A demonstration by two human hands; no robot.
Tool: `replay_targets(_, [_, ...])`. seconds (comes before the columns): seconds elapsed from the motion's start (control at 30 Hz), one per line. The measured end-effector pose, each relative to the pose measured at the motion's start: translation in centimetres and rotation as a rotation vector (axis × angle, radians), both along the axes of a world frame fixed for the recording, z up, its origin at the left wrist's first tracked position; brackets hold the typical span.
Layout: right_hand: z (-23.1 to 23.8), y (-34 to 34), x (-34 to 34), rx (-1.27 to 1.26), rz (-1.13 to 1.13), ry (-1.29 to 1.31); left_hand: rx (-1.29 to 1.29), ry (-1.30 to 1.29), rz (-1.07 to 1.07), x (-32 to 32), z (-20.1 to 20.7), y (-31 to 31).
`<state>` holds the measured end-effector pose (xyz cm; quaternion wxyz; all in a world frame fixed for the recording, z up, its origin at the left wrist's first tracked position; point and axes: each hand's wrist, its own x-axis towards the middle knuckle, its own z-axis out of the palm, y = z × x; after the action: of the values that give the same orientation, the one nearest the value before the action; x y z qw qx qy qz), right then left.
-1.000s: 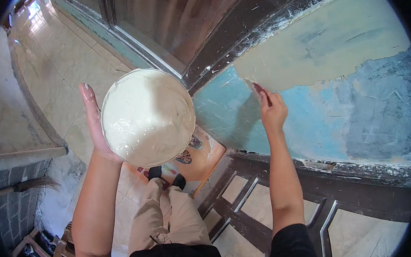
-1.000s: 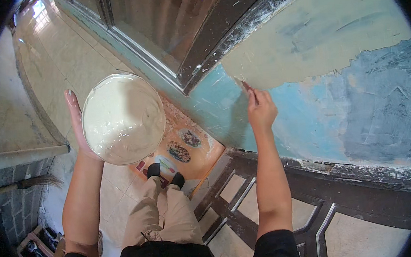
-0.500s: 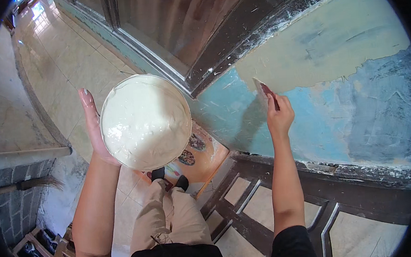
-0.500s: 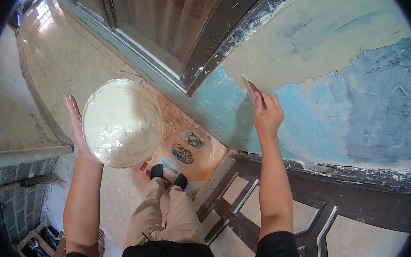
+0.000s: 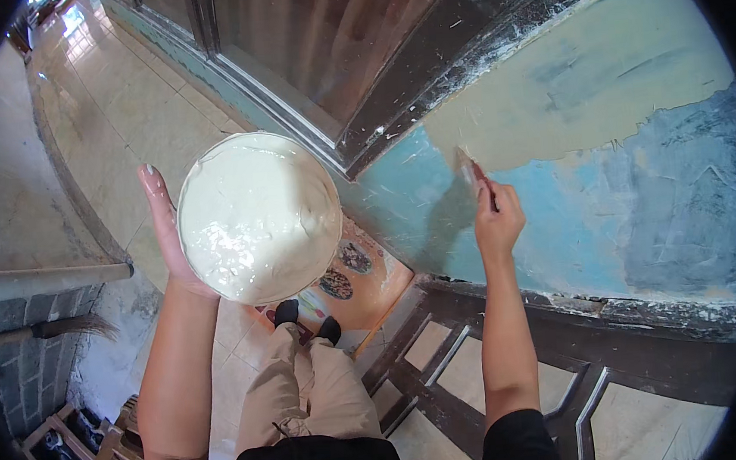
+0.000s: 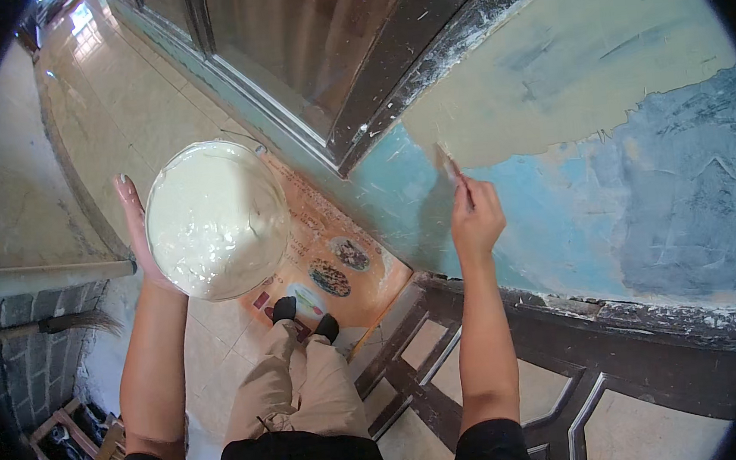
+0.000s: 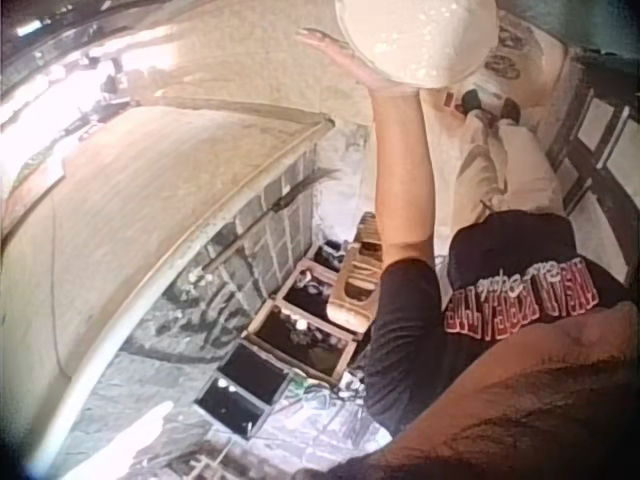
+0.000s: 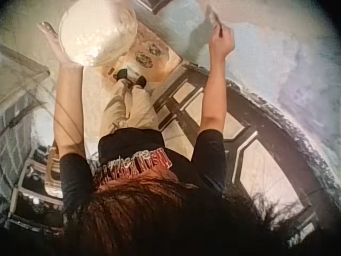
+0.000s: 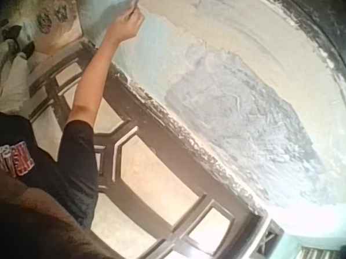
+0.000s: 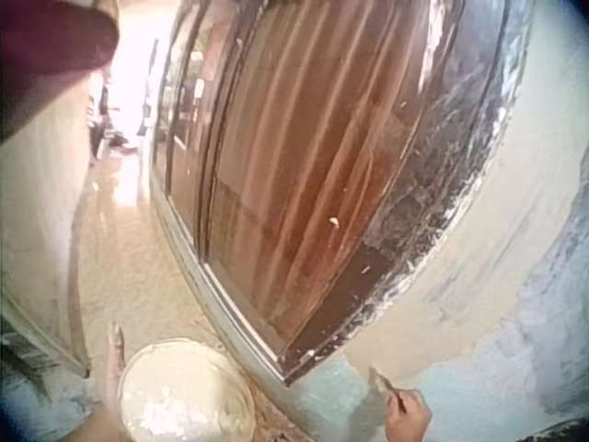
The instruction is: The person applies wall putty to a damaged section of an interior wall using a scraper.
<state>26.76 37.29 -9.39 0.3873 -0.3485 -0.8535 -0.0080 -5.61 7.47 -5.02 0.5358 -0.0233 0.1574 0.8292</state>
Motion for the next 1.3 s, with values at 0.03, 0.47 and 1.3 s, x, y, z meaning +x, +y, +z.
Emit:
replay_targets(0.03, [-0.6, 0.0, -0.1, 0.002, 0.000, 0.001, 0.021, -0.007, -0.001, 0.0, -0.1, 0.1])
replay_targets(0.47, [1.0, -1.1, 0.0, -0.061, -0.026, 0.047, -0.011, 0.006, 0.002, 0.4, 1.7, 0.6])
replay_targets(1.3, [3.4, 1.3, 1.6, 0.000, -0.098, -0.026, -0.145, 0.077, 0.044, 0.2, 4.0, 0.6])
